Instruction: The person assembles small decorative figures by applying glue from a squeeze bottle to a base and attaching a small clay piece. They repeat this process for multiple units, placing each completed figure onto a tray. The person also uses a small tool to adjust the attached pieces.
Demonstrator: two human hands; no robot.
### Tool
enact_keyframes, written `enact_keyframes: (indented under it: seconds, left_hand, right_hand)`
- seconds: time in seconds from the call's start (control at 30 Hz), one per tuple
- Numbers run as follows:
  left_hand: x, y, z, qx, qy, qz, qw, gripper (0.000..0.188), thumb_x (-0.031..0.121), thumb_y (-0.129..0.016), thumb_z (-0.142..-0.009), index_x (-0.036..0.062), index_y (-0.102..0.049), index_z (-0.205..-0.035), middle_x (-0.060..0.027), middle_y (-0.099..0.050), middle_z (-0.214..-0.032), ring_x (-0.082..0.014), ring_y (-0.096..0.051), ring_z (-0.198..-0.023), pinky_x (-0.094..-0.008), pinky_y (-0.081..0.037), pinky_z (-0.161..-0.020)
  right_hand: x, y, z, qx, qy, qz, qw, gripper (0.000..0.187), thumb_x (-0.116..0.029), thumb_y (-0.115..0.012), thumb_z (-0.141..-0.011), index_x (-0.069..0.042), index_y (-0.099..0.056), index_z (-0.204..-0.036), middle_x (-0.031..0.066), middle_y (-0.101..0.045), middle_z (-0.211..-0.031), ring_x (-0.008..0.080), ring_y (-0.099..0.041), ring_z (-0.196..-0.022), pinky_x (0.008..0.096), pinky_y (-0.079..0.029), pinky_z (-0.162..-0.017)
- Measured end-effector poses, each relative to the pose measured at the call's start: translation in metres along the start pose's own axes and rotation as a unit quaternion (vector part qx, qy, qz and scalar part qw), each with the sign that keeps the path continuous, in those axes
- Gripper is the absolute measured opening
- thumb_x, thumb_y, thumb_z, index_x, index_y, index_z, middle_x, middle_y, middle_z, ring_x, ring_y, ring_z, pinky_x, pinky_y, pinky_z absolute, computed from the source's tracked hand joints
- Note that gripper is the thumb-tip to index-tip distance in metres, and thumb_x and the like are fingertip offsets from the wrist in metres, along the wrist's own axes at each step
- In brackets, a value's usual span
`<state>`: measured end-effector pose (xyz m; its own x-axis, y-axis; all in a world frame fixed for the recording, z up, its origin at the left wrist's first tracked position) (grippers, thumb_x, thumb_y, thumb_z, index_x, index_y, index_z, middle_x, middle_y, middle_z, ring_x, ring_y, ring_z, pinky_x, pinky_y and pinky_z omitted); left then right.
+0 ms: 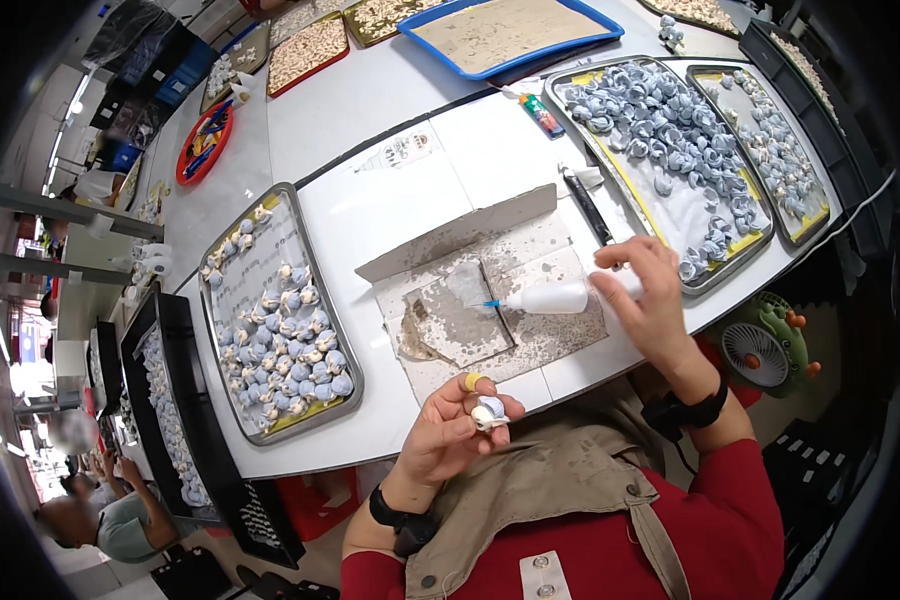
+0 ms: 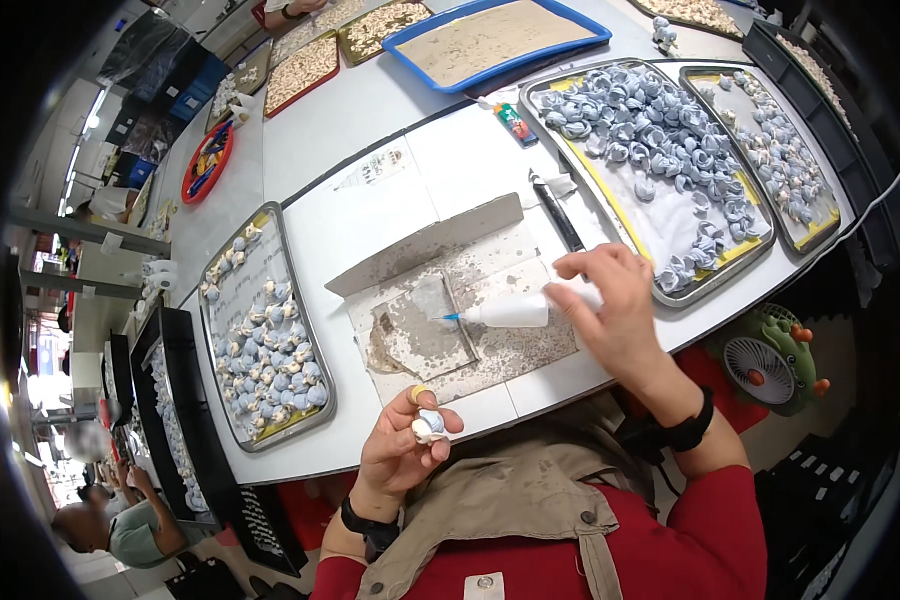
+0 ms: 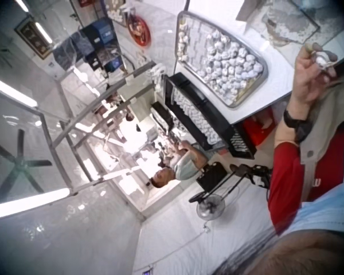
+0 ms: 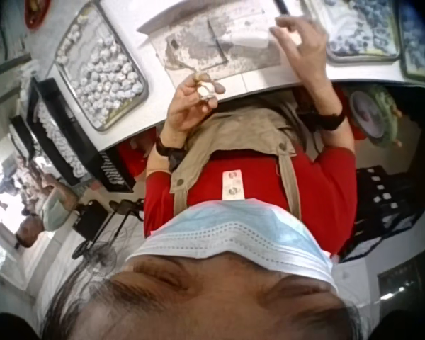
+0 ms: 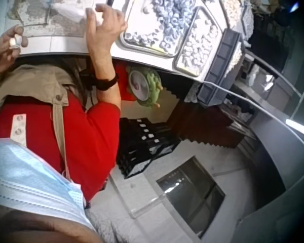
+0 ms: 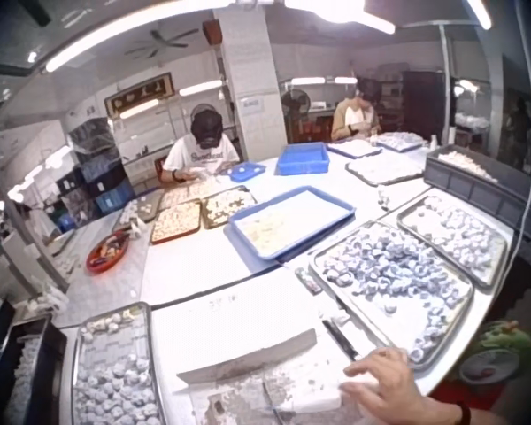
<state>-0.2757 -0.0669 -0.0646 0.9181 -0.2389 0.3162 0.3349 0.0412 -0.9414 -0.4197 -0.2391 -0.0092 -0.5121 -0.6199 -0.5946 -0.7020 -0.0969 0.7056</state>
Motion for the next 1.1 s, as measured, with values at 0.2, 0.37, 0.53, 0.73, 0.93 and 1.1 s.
enact_keyframes:
  seconds: [0.2,0.37,0.53,0.73,0.93,1.1]
  left_hand:
    - [-0.002,0.012,-0.008,0.121,0.015,-0.162,0.979,0.035,0.006,-0.058,-0.089,0.0023,-0.047,-0.122,-0.0230,-0.057,-0.117,-0.0207,-0.064,-0.092,-0.0234,-0.053,-0.075]
    - [-0.008,0.005,-0.013,0.149,0.029,-0.212,0.965,0.036,0.008,-0.059,-0.089,0.0012,-0.046,-0.122,-0.0234,-0.056,-0.118,-0.0208,-0.064,-0.091,-0.0242,-0.053,-0.073]
    - [-0.004,0.002,-0.016,0.178,-0.018,-0.227,0.957,0.039,0.006,-0.058,-0.090,0.0010,-0.046,-0.126,-0.0191,-0.056,-0.121,-0.0190,-0.063,-0.092,-0.0232,-0.053,-0.075]
    - [0.003,0.012,-0.019,0.206,-0.075,-0.272,0.937,0.041,0.007,-0.059,-0.090,0.0002,-0.045,-0.128,-0.0173,-0.057,-0.121,-0.0196,-0.062,-0.098,-0.0235,-0.053,-0.080]
    - [-0.001,0.011,-0.017,0.188,-0.089,-0.228,0.951,0.041,0.011,-0.057,-0.092,-0.0024,-0.044,-0.128,-0.0148,-0.058,-0.118,-0.0186,-0.062,-0.098,-0.0266,-0.052,-0.084]
    - [0.006,0.006,-0.011,0.171,-0.121,-0.263,0.942,0.041,0.012,-0.058,-0.092,-0.0032,-0.045,-0.128,-0.0118,-0.059,-0.116,-0.0136,-0.060,-0.099,-0.0275,-0.051,-0.087]
  right_hand:
    - [0.097,0.062,-0.022,0.039,-0.054,0.161,0.985,0.019,-0.003,-0.061,-0.078,-0.007,-0.064,-0.096,0.0061,-0.064,-0.089,0.0251,-0.057,-0.090,0.0383,-0.041,-0.081]
    - [0.095,0.042,-0.049,-0.006,0.083,0.204,0.976,0.033,0.004,-0.056,-0.075,-0.005,-0.063,-0.106,0.0101,-0.062,-0.104,0.0296,-0.057,-0.097,0.0396,-0.045,-0.088]
    - [0.118,0.033,-0.055,-0.072,-0.031,0.158,0.984,0.025,0.001,-0.057,-0.076,-0.002,-0.063,-0.100,0.0131,-0.061,-0.093,0.0328,-0.059,-0.087,0.0392,-0.048,-0.078]
    - [0.002,0.029,-0.009,-0.023,0.028,-0.080,0.996,0.035,-0.017,-0.084,-0.060,-0.003,-0.059,-0.080,0.0051,-0.053,-0.068,0.0135,-0.053,-0.059,0.0243,-0.044,-0.053]
    - [-0.075,-0.031,0.027,-0.115,0.092,-0.238,0.960,0.036,-0.020,-0.085,-0.059,-0.004,-0.059,-0.078,0.0052,-0.057,-0.068,0.0175,-0.056,-0.058,0.0271,-0.046,-0.052]
    - [-0.088,-0.042,0.029,-0.104,0.081,-0.238,0.962,0.030,-0.014,-0.083,-0.063,-0.004,-0.061,-0.080,0.0057,-0.060,-0.071,0.0184,-0.058,-0.060,0.0289,-0.048,-0.053]
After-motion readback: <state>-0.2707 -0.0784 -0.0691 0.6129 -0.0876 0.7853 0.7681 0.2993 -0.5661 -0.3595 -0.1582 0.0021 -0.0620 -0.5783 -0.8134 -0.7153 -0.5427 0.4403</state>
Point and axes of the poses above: each hand's wrist, its own z-axis away from the middle knuckle, its own y-axis out of the back of the hand, x = y × z, the point moved 9 cm from there along -z, towards the middle knuckle
